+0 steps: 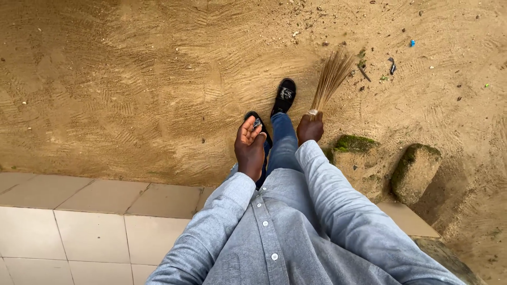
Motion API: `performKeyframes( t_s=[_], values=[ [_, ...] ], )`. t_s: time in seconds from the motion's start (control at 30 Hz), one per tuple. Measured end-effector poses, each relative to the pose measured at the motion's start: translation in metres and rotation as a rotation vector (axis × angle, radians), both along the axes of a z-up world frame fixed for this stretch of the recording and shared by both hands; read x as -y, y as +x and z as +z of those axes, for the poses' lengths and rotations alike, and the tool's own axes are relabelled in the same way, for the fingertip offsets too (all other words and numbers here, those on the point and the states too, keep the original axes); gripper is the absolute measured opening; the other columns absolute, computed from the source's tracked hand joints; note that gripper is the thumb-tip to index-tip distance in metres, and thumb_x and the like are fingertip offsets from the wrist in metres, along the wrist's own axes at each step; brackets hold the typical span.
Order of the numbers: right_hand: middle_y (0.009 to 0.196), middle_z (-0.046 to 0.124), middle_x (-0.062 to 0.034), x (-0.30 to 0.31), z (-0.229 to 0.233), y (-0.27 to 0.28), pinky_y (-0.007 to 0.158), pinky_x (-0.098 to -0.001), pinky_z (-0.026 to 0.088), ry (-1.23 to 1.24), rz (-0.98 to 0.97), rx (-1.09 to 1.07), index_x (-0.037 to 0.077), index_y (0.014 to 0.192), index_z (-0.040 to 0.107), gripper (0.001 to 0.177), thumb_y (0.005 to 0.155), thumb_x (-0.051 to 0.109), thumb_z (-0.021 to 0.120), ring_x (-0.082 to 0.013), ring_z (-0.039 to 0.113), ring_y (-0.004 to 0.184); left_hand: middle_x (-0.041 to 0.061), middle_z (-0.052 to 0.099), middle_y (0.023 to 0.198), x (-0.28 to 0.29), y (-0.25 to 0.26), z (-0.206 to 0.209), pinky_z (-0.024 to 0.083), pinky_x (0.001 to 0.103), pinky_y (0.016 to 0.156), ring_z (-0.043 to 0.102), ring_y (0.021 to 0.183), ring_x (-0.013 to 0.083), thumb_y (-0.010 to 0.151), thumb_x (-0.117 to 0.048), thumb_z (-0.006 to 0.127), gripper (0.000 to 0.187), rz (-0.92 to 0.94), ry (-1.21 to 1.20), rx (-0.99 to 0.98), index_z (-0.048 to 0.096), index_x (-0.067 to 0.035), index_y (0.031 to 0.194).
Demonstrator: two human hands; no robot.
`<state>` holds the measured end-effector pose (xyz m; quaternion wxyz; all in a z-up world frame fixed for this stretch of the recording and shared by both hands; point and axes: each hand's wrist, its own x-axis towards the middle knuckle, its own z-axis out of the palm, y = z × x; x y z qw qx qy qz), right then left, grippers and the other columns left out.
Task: Sweeping sand and debris on an outdoor dirt path using a hand broom.
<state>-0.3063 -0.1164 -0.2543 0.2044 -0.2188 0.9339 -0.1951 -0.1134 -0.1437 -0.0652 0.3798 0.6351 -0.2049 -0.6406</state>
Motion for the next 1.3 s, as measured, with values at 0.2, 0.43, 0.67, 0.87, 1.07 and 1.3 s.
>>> performKeyframes(
  t_s=[0.2,0.43,0.67,0.87,1.07,1.3],
  values=[
    [0.122,0.070,-0.0264,0.013,0.069,0.041,0.097,-0.0430,0.054,0.150,0.202,0.326,0.008,0.147,0.056,0.065,0.089,0.035,0.067,-0.0391,0.069,0.112,0.016,0.045,0.156,0.017,-0.025,0.013,0.046,0.035,0.113,0.051,0.141,0.0277,0.093,0.003,0.060,0.062,-0.088,0.010,0.000,0.041,-0.001,0.151],
    [0.124,0.071,-0.0235,0.014,0.010,-0.003,0.095,-0.0437,0.054,-0.094,0.752,0.484,0.006,0.144,0.057,0.059,0.091,0.031,0.068,-0.0395,0.070,0.112,0.016,0.048,0.155,0.023,-0.021,0.017,0.046,0.036,0.111,0.052,0.141,0.0286,0.093,0.002,0.059,0.062,-0.100,0.005,-0.002,0.040,-0.001,0.152],
    [0.111,0.073,-0.0259,0.009,0.017,-0.032,0.090,-0.0459,0.055,0.142,0.202,0.193,0.006,0.143,0.059,0.057,0.093,0.032,0.065,-0.0413,0.071,0.103,0.017,0.049,0.156,0.010,0.002,0.004,0.047,0.036,0.111,0.056,0.136,0.0294,0.092,0.005,0.059,0.061,0.024,0.023,0.042,0.043,0.000,0.150],
    [0.119,0.071,-0.0297,0.010,0.041,0.010,0.092,-0.0424,0.054,-0.062,0.111,0.213,-0.003,0.145,0.051,0.066,0.089,0.029,0.067,-0.0390,0.071,0.106,0.016,0.048,0.156,0.020,-0.026,-0.022,0.048,0.036,0.110,0.056,0.136,0.0284,0.092,0.005,0.060,0.061,0.055,0.001,0.026,0.042,0.000,0.150],
    [0.121,0.071,-0.0242,0.044,0.054,0.005,0.090,-0.0425,0.055,-0.022,0.439,0.401,0.006,0.146,0.057,0.063,0.090,0.032,0.069,-0.0371,0.072,0.103,0.016,0.044,0.159,0.043,-0.047,0.008,0.046,0.036,0.111,0.050,0.141,0.0288,0.092,0.004,0.060,0.064,-0.035,0.002,0.020,0.039,-0.002,0.152],
    [0.114,0.072,-0.0276,0.049,-0.017,-0.073,0.094,-0.0438,0.053,0.019,0.165,0.091,-0.001,0.139,0.062,0.058,0.090,0.031,0.066,-0.0421,0.069,0.108,0.018,0.038,0.163,0.059,-0.042,0.016,0.045,0.036,0.114,0.047,0.144,0.0301,0.094,0.005,0.057,0.069,-0.086,-0.009,0.086,0.029,-0.004,0.157]
  ],
)
